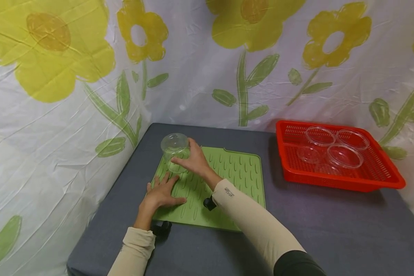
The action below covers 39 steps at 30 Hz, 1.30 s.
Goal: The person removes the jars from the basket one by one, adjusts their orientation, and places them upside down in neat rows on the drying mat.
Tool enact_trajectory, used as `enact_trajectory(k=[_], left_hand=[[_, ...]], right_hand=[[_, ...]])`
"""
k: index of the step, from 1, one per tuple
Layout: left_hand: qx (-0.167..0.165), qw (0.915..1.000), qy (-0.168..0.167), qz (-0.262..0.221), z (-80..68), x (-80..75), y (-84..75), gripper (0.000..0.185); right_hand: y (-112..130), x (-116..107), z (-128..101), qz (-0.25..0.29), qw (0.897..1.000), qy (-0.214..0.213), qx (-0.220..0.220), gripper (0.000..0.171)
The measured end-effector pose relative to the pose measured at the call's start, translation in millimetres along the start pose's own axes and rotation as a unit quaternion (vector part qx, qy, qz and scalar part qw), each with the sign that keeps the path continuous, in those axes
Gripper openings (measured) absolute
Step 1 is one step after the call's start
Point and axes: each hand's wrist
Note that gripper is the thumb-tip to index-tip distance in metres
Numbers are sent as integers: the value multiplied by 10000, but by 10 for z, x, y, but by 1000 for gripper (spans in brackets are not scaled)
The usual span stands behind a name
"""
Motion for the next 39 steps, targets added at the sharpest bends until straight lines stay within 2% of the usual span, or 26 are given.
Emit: enact_trajectory(k=[10, 19, 26, 39], left_hand=[[-3, 10000, -31, -47, -8, 9, -4, 95], [50, 10000, -60, -52, -2, 33, -1, 95], [64, 10000, -61, -34, -2, 32, -4, 95], [110, 9999, -106, 0, -4, 26, 17, 97]], right_hand=[[5, -54, 10, 16, 9995, 278, 147, 103], [14, -105, -76, 53, 9991, 299, 308, 105], [-65, -177, -221, 366, 9980, 213, 464, 100], [-229, -372, -509, 399, 9985, -86, 357, 81]])
Point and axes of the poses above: each hand's wrist, its own z-axis towards the middle knuckle, its own x-axis out of the palm, y = z × x, and after that the axes turned 4 degrees about -x, right-handed
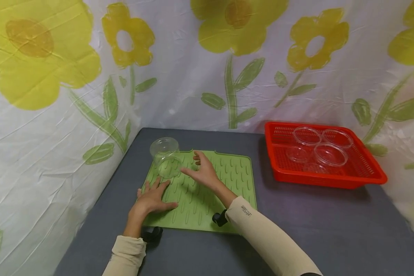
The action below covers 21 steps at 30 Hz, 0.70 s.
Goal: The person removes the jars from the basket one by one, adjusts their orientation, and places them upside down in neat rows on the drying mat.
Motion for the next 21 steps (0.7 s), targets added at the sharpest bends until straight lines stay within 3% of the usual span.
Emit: enact_trajectory(k=[9, 21], left_hand=[[-8, 10000, -22, 12, -3, 1, -6, 97], [106, 9999, -62, 12, -24, -11, -24, 99]], right_hand=[[-136, -116, -213, -116, 9985, -351, -415, 62], [-270, -236, -411, -201, 9958, -615, -650, 58]])
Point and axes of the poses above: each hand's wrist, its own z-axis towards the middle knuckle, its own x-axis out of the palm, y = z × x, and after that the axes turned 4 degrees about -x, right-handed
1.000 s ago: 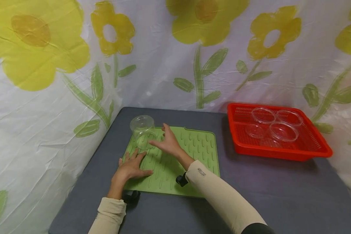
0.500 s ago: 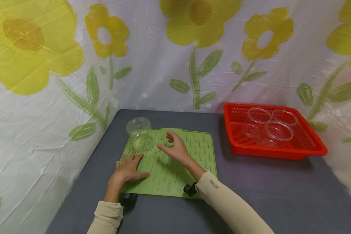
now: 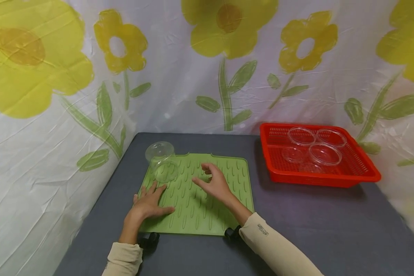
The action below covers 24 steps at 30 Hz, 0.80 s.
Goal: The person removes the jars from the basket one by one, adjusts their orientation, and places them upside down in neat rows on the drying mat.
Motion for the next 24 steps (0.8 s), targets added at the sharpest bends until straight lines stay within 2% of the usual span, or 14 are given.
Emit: enact_trajectory(k=[12, 18, 24], left_hand=[[57, 10000, 1, -46, -7, 18, 6, 98], [90, 10000, 25, -5, -8, 33, 0, 99], [58, 9999, -25, 112, 12, 16, 4, 97]], right_hand=[[35, -154, -210, 575, 9978, -288, 140, 49], [72, -278, -279, 565, 9971, -480, 157, 43], [92, -381, -271, 495, 9975, -495, 117, 40]])
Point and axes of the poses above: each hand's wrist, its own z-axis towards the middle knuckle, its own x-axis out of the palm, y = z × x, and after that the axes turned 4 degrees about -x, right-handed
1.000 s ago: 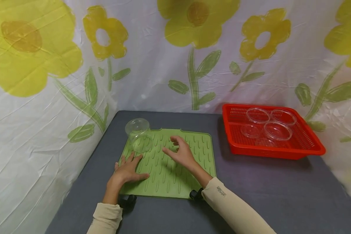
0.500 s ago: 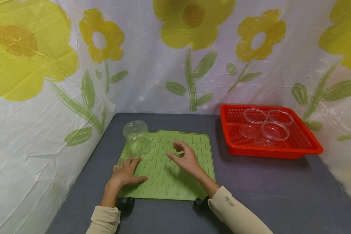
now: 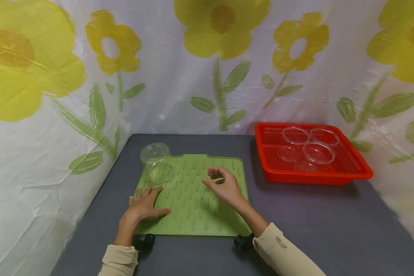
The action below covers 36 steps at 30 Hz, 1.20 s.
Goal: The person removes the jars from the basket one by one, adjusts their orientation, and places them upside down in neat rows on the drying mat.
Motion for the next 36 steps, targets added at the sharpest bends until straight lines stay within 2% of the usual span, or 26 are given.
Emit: enact_trajectory(k=[11, 18, 28, 36], left_hand=[[-27, 10000, 9, 57, 4, -15, 2, 97], [-39, 9999, 38, 92, 16, -18, 0, 97], [6, 10000, 68, 59, 21, -32, -10, 98], [4, 10000, 85, 52, 18, -27, 0, 98]], right_hand=[[42, -214, 6, 8, 9990, -142, 432, 33], [58, -388, 1, -185, 9982, -297, 490, 32], [50, -627, -45, -172, 9957, -529, 739, 29], [32, -779, -86, 107, 9942, -707, 798, 30]])
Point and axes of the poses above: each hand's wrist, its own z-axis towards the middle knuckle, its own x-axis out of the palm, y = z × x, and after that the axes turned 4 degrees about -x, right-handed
